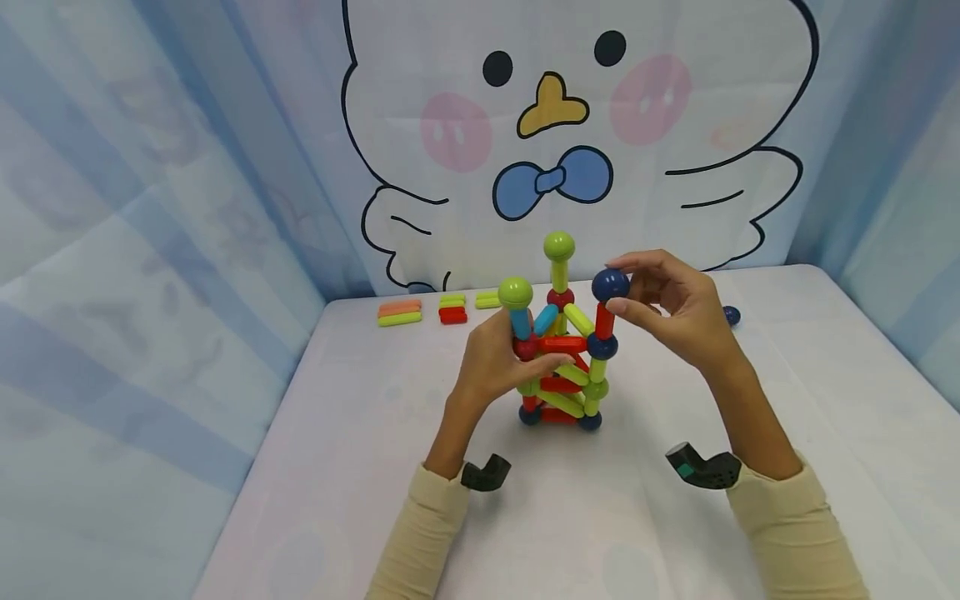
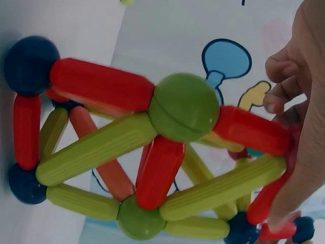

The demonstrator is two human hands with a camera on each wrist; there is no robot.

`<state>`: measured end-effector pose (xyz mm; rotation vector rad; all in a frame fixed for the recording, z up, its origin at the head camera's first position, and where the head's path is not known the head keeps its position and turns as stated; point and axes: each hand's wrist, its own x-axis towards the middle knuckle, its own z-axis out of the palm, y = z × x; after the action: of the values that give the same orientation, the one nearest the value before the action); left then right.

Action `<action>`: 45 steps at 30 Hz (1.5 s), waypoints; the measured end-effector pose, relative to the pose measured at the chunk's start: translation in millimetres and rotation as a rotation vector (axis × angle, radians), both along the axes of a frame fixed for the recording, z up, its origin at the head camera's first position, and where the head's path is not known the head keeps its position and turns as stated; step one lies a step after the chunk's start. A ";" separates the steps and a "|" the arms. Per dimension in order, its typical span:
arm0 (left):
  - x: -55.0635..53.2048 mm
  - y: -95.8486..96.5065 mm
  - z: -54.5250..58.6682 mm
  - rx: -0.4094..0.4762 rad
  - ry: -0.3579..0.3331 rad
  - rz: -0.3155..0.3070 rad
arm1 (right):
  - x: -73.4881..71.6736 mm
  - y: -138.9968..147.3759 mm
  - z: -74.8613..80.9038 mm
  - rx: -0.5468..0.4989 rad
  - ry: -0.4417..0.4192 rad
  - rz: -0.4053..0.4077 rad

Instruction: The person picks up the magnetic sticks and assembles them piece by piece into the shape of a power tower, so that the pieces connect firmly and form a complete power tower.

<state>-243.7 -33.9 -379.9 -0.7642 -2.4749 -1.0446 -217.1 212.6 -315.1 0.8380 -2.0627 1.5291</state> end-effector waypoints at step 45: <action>-116.0 -174.8 -85.6 -0.450 -0.502 0.662 | -1.9 14.1 -60.9 0.262 -0.152 0.104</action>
<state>-359.7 -208.7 -465.6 0.2806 -3.0889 -0.4658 -219.0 226.7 -376.0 0.9626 -2.4027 1.4337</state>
